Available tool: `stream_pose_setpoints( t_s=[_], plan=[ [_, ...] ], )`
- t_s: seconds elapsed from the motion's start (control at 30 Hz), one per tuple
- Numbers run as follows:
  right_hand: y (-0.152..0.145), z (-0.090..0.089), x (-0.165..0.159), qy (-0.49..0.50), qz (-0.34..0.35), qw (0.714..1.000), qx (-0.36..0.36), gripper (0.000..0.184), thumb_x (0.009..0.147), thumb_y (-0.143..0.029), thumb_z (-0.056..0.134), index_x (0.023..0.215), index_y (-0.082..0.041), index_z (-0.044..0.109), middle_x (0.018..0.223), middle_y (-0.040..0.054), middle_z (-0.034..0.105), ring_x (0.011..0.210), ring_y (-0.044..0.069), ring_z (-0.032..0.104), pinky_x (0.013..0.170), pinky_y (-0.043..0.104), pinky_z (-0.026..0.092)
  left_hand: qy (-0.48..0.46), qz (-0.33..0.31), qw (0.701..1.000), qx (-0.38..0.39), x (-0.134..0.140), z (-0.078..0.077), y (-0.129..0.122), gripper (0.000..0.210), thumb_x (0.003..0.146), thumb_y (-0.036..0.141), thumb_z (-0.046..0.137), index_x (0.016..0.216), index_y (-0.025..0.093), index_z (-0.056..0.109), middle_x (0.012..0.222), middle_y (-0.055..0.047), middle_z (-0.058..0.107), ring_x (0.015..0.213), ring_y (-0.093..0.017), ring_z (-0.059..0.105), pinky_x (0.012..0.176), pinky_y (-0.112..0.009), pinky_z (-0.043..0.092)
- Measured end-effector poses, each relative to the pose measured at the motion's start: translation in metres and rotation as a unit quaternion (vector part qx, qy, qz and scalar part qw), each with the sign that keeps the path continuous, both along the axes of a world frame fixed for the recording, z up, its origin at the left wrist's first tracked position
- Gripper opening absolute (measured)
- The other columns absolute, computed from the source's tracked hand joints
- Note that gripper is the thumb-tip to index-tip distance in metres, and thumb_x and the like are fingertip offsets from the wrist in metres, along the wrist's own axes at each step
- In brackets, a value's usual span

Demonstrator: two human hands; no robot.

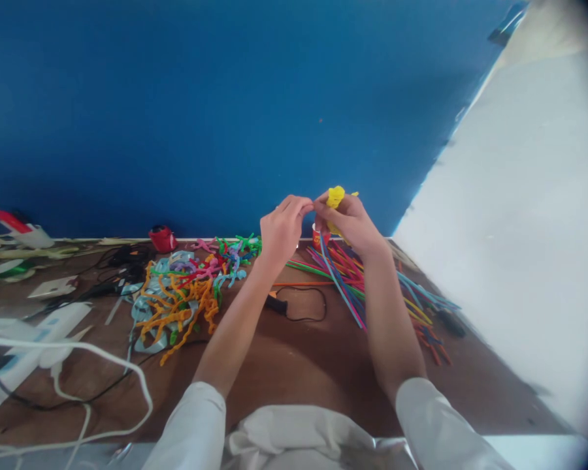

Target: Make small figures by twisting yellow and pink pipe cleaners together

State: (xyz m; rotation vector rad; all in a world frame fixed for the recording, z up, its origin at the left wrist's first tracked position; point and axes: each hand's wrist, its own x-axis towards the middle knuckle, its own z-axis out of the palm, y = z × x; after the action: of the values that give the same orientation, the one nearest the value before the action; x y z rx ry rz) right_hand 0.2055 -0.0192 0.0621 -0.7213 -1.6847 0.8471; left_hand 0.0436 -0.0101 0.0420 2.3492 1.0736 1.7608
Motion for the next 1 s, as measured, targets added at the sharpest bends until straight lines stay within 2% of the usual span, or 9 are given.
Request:
stream_pose_setpoints(
  t_s=[0.1, 0.23, 0.43, 0.6, 0.83, 1.0],
  plan=[
    [0.004, -0.002, 0.000, 0.001, -0.004, 1.000, 0.003, 0.032, 0.086, -0.050, 0.071, 0.085, -0.019, 0.065, 0.060, -0.0026, 0.061, 0.051, 0.009, 0.055, 0.051, 0.023, 0.045, 0.001, -0.028, 0.999, -0.027, -0.002, -0.001, 0.003, 0.024, 0.100, 0.030, 0.047, 0.091, 0.023, 0.068, 0.087, -0.003, 0.073, 0.067, -0.011, 0.059, 0.069, -0.024, 0.038],
    [0.008, -0.004, 0.000, -0.006, -0.018, 1.000, 0.000, 0.032, 0.086, -0.049, 0.071, 0.083, -0.018, 0.063, 0.058, -0.0030, 0.061, 0.049, 0.008, 0.052, 0.050, 0.022, 0.043, 0.009, -0.035, 0.998, -0.053, -0.003, -0.004, 0.008, 0.024, 0.100, 0.033, 0.047, 0.096, 0.024, 0.069, 0.085, -0.002, 0.073, 0.067, -0.011, 0.059, 0.069, -0.023, 0.038],
    [0.003, -0.001, -0.002, 0.038, -0.018, 0.999, -0.003, 0.031, 0.082, -0.047, 0.075, 0.080, -0.020, 0.061, 0.058, -0.0035, 0.062, 0.049, 0.009, 0.054, 0.050, 0.023, 0.045, -0.035, -0.045, 0.993, -0.105, -0.001, 0.001, 0.003, 0.022, 0.098, 0.033, 0.050, 0.116, 0.026, 0.060, 0.084, -0.001, 0.074, 0.070, -0.013, 0.065, 0.071, -0.022, 0.044],
    [-0.003, 0.003, 0.000, 0.082, -0.004, 0.996, -0.030, 0.027, 0.081, -0.043, 0.076, 0.079, -0.020, 0.061, 0.057, -0.0038, 0.060, 0.047, 0.009, 0.053, 0.047, 0.024, 0.044, -0.043, -0.075, 0.992, -0.088, -0.003, 0.004, -0.004, 0.017, 0.095, 0.040, 0.056, 0.098, 0.024, 0.061, 0.084, -0.001, 0.071, 0.069, -0.012, 0.065, 0.068, -0.021, 0.043],
    [-0.012, 0.008, 0.000, 0.071, 0.006, 0.995, -0.073, 0.027, 0.079, -0.043, 0.076, 0.080, -0.021, 0.061, 0.054, -0.0039, 0.059, 0.043, 0.009, 0.049, 0.041, 0.023, 0.040, -0.064, -0.022, 0.997, -0.044, -0.004, 0.002, -0.004, 0.019, 0.093, 0.039, 0.060, 0.085, 0.024, 0.069, 0.074, -0.002, 0.070, 0.068, -0.013, 0.061, 0.072, -0.023, 0.040],
    [-0.014, 0.009, -0.003, 0.027, -0.005, 0.999, -0.035, 0.031, 0.079, -0.047, 0.077, 0.082, -0.020, 0.064, 0.057, -0.0030, 0.061, 0.048, 0.009, 0.053, 0.047, 0.023, 0.044, -0.068, -0.023, 0.997, -0.033, -0.005, 0.003, -0.004, 0.024, 0.096, 0.034, 0.052, 0.080, 0.022, 0.066, 0.069, -0.001, 0.068, 0.060, -0.011, 0.055, 0.067, -0.023, 0.035]
  ],
)
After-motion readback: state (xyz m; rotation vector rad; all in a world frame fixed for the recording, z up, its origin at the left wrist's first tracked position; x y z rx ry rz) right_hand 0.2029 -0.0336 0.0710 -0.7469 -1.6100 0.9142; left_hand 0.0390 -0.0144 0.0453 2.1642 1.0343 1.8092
